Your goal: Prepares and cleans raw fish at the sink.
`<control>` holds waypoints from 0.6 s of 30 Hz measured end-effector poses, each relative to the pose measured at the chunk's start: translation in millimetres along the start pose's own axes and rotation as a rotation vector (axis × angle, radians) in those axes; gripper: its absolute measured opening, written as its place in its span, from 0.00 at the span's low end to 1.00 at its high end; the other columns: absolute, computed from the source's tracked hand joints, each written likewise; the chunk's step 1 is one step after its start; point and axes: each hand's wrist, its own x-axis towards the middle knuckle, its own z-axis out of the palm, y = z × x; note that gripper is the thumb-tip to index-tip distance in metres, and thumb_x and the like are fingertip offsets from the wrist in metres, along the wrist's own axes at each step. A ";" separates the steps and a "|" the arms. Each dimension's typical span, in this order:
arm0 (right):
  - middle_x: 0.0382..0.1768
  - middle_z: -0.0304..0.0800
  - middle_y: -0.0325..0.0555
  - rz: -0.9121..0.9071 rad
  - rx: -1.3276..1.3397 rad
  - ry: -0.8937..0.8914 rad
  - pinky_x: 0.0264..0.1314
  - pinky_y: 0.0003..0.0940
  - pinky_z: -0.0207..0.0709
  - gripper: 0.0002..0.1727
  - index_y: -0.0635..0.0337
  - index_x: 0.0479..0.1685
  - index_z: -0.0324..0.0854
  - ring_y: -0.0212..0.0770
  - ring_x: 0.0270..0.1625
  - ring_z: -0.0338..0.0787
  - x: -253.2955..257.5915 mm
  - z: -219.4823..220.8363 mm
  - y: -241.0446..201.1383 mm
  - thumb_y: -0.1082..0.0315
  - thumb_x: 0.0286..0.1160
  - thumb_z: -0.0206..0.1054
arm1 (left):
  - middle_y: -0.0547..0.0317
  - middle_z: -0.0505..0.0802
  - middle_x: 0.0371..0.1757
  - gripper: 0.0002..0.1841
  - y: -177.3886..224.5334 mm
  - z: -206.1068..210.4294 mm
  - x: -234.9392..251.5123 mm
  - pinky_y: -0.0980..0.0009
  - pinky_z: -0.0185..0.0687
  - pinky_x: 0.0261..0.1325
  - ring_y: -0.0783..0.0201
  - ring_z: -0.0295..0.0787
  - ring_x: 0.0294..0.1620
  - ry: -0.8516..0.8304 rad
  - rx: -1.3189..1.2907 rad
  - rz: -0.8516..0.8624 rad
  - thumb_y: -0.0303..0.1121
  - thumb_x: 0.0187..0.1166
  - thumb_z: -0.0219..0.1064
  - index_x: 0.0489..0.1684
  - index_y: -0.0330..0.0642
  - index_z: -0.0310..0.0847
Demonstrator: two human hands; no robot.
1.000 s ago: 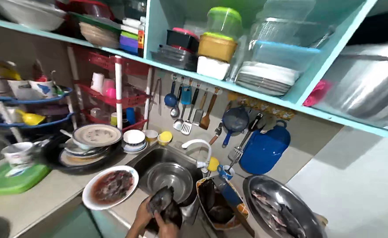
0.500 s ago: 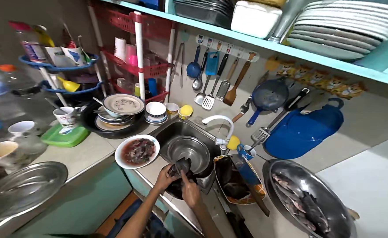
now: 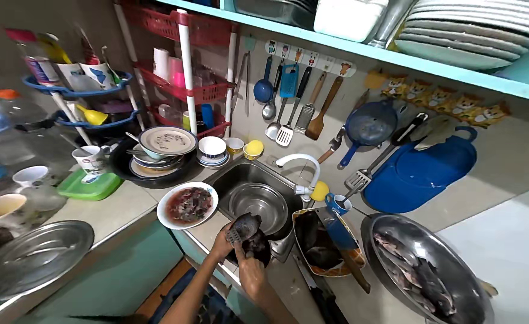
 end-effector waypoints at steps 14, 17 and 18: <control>0.66 0.85 0.71 -0.054 0.158 0.091 0.71 0.61 0.78 0.36 0.43 0.97 0.48 0.68 0.64 0.89 5.1 22.8 51.0 0.72 0.89 0.49 | 0.33 0.82 0.75 0.40 1.4 -1.4 4.0 0.57 0.72 0.81 0.50 0.80 0.76 -0.049 0.006 -0.083 0.24 0.64 0.78 0.81 0.26 0.66; 0.62 0.88 0.69 -0.056 0.223 0.185 0.70 0.60 0.79 0.34 0.47 0.96 0.53 0.66 0.62 0.90 12.1 20.4 69.2 0.71 0.89 0.49 | 0.34 0.82 0.75 0.41 -3.8 0.5 6.5 0.57 0.72 0.83 0.50 0.79 0.77 -0.069 0.022 -0.072 0.27 0.64 0.80 0.81 0.27 0.66; 0.63 0.88 0.69 -0.055 0.243 0.205 0.71 0.60 0.78 0.34 0.47 0.96 0.53 0.66 0.63 0.90 15.8 16.0 67.5 0.71 0.90 0.49 | 0.34 0.82 0.75 0.41 -3.2 0.0 5.9 0.57 0.72 0.82 0.50 0.79 0.77 -0.073 0.021 -0.075 0.28 0.64 0.80 0.82 0.28 0.66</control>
